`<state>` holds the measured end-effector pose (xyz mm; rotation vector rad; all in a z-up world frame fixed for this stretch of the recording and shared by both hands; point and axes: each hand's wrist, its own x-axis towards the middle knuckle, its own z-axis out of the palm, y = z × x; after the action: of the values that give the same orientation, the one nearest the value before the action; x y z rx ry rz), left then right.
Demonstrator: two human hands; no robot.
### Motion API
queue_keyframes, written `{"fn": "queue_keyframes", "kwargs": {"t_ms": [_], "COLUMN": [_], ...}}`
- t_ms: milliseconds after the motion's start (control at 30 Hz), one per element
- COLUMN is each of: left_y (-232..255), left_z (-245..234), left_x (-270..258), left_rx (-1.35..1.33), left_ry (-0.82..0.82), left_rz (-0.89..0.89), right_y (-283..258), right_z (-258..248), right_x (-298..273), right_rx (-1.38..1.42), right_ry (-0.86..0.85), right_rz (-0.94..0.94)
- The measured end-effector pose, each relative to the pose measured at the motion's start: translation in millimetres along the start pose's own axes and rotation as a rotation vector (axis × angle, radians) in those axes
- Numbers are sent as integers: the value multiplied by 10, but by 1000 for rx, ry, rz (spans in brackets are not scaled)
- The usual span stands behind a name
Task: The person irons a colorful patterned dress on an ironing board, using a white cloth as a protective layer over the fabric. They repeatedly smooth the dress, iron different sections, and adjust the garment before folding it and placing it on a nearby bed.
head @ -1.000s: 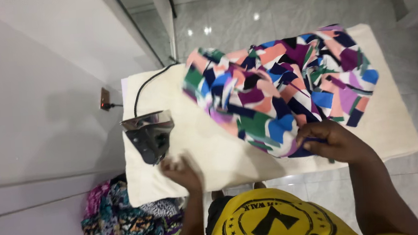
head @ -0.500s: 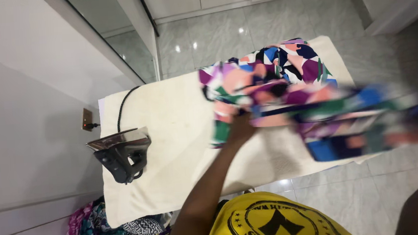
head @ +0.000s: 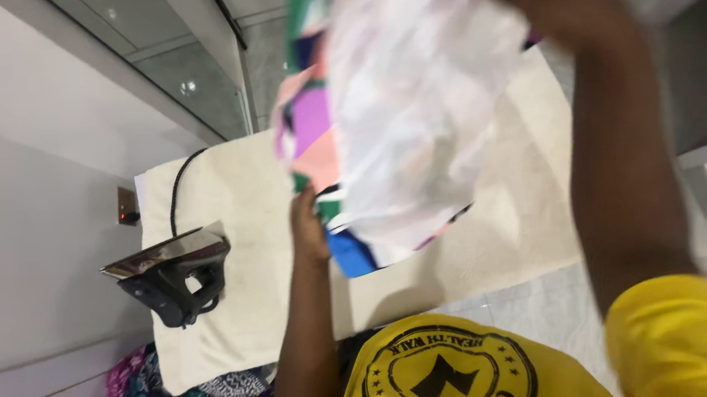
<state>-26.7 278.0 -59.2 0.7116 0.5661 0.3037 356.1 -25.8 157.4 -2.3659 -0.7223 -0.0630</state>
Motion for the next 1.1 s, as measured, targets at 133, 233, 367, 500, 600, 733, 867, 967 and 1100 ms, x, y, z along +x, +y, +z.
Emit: {"fn": "queue_keyframes", "kwargs": {"t_ms": [133,233,367,500,600,733,867,967,1100], "left_y": [132,-36,-78,328,574,665,823,1217,1609], "left_z": [-505,-764,-673,-467,-228,15,-63,-108,77], "left_x": [-447,-613,-921,-689,-610,-805,-1254,-1341,-819], "left_rx": [98,573,643,472,203,434,655,770,805], "left_ry": [-35,-86,-163,-80,-304,-407,-761,-821,203], "left_rz": [-268,-389,-477,-532,-150,-145,87,95,-54], "right_y": [358,-43,-238,501,873,487,32,93,334], "right_z": [1460,2084,2711,3102,3291,3404,3472,3571,3343], "right_x": [-1761,-2975,-2930,-2134,-1205,-795,-561,-141,738], "right_rx": [159,510,1681,2312,2020,2183,2066,2065,2004], "right_ry": [-1296,-1516,-726,-174,-189,-927,-529,-414,-298], "right_rz": [604,741,936,601,981,387,608,611,463]}}
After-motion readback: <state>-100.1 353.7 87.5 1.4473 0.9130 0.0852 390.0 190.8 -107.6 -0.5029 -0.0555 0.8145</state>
